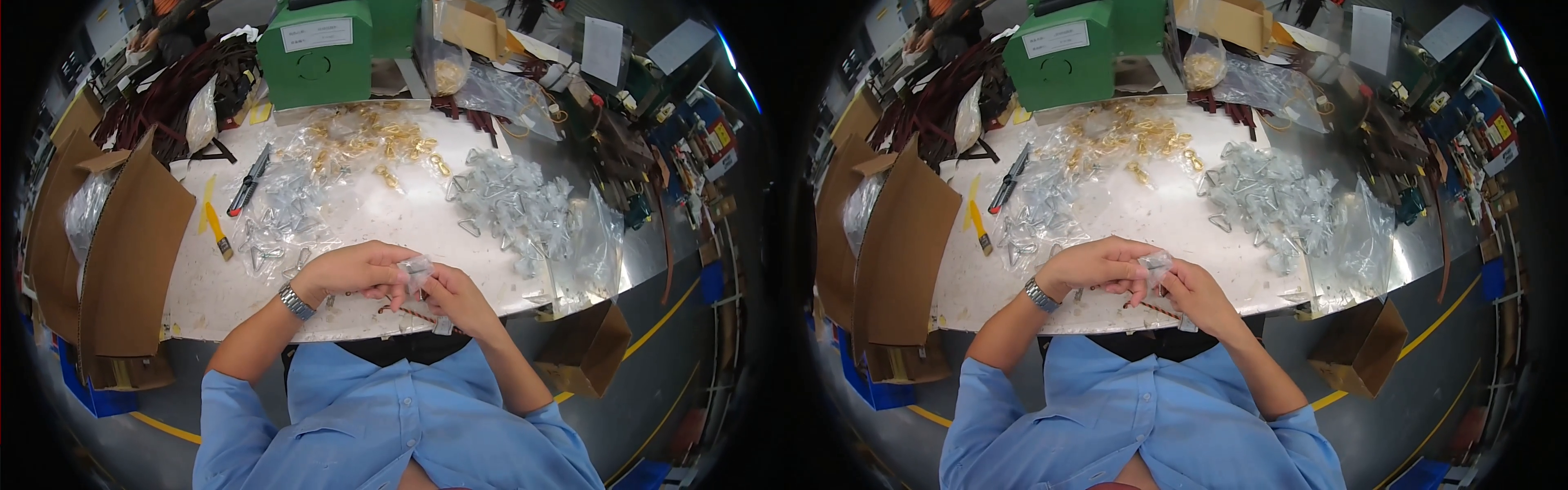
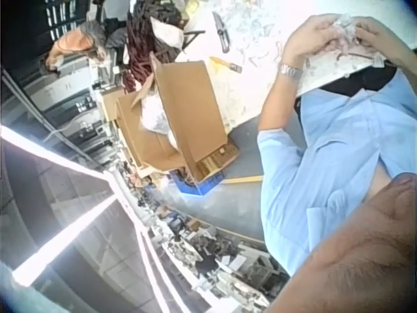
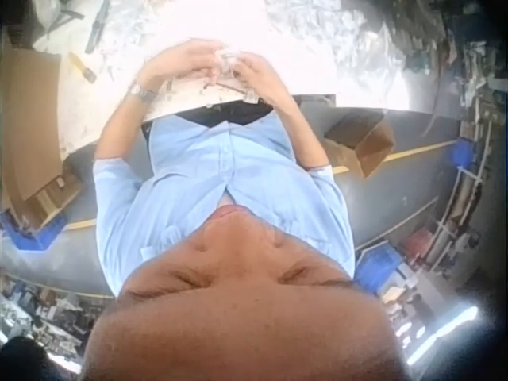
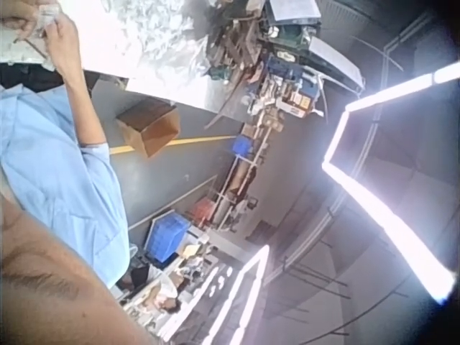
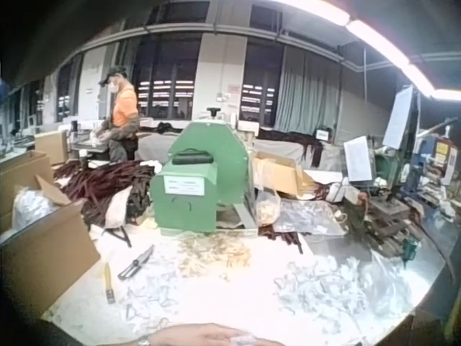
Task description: Inspecting and sorting small metal buckles from plastic bags at a workbench.
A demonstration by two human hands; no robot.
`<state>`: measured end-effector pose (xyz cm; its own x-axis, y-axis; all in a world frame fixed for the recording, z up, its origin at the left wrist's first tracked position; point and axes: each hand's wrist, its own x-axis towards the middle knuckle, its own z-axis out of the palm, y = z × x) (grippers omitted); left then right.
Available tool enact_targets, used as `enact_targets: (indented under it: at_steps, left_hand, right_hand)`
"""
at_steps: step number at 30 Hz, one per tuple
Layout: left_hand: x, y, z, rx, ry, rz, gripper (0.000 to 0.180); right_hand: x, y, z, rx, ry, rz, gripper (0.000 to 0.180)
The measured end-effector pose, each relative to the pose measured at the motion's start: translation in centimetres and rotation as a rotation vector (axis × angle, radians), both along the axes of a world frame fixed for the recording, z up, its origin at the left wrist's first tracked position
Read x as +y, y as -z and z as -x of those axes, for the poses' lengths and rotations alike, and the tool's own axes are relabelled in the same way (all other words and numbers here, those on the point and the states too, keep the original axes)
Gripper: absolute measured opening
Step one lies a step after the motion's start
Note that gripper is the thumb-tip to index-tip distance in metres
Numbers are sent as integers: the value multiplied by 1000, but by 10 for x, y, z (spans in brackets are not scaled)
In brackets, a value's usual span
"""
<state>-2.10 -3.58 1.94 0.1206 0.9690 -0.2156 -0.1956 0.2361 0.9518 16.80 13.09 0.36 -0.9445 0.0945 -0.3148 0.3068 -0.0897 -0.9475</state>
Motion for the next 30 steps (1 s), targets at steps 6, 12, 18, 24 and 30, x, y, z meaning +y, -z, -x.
enact_targets:
  at_steps: [6,12,18,24,30]
  left_hand:
    - [7,18,-19,171,-342,-110,32]
    - [5,11,-33,1306,-542,-251,31]
    - [2,-10,3,388,-451,-71,24]
    - [-78,-50,17,897,-638,-40,24]
    - [-128,-24,-9,1527,-658,196,32]
  right_hand:
    - [-14,7,7,51,139,84,23]
    - [-22,-2,18,40,248,34,24]
    - [15,-18,31,276,327,-534,22]
    - [75,-58,21,335,449,-1433,34]
    - [26,-42,29,510,26,-1153,44]
